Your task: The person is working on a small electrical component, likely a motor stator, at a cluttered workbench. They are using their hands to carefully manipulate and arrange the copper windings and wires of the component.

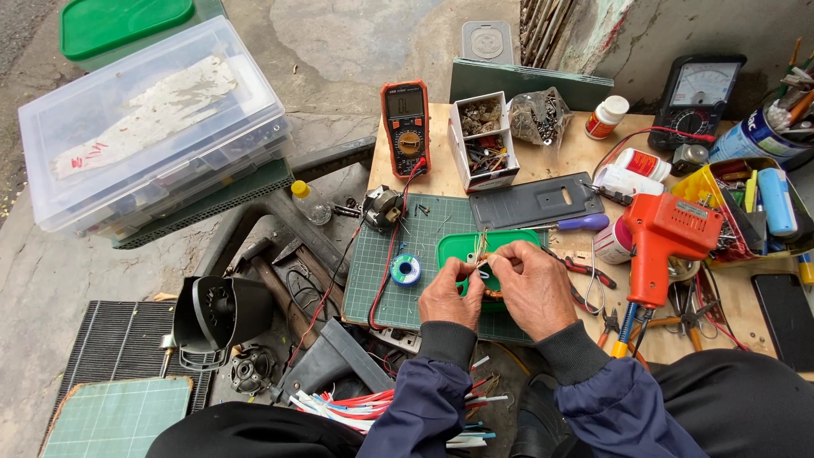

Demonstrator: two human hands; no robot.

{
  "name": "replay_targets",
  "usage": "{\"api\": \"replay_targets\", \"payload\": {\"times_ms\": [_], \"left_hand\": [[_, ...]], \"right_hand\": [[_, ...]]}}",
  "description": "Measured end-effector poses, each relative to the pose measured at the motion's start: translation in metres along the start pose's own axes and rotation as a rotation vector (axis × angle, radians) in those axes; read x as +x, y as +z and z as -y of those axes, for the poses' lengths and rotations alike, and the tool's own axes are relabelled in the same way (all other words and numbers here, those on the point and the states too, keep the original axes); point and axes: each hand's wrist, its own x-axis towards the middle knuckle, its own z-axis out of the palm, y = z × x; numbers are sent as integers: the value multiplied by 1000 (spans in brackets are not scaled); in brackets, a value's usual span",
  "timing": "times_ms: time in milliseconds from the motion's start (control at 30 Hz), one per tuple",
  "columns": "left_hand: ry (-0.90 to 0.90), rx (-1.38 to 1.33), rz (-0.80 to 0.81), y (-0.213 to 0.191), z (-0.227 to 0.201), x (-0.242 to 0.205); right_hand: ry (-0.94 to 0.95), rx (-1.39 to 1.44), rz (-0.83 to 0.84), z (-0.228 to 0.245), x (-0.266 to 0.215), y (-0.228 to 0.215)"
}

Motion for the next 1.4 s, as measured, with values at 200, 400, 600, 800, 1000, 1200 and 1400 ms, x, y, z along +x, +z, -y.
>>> {"api": "replay_targets", "payload": {"times_ms": [200,400,600,800,1000,1200,1400], "left_hand": [[-34,-38,4,-2,-5,0],[-101,-137,6,6,13,7],[-228,-241,-17,1,16,9],[-137,-197,-6,-5,3,2],[-49,-125,-52,0,9,1],[-101,-67,-81,17,21,-2],[-367,-142,1,5,3,-6]], "right_hand": [[-26,-38,36,10,5,4],[-39,-15,84,34,6,-10],[-77,6,-33,-10,-30,-10],[-342,-79,126,22,-1,-13],[-431,-286,362,26,34,-2],[-417,-400,407,31,46,5],[-304,-423,472,22,71,23]]}}
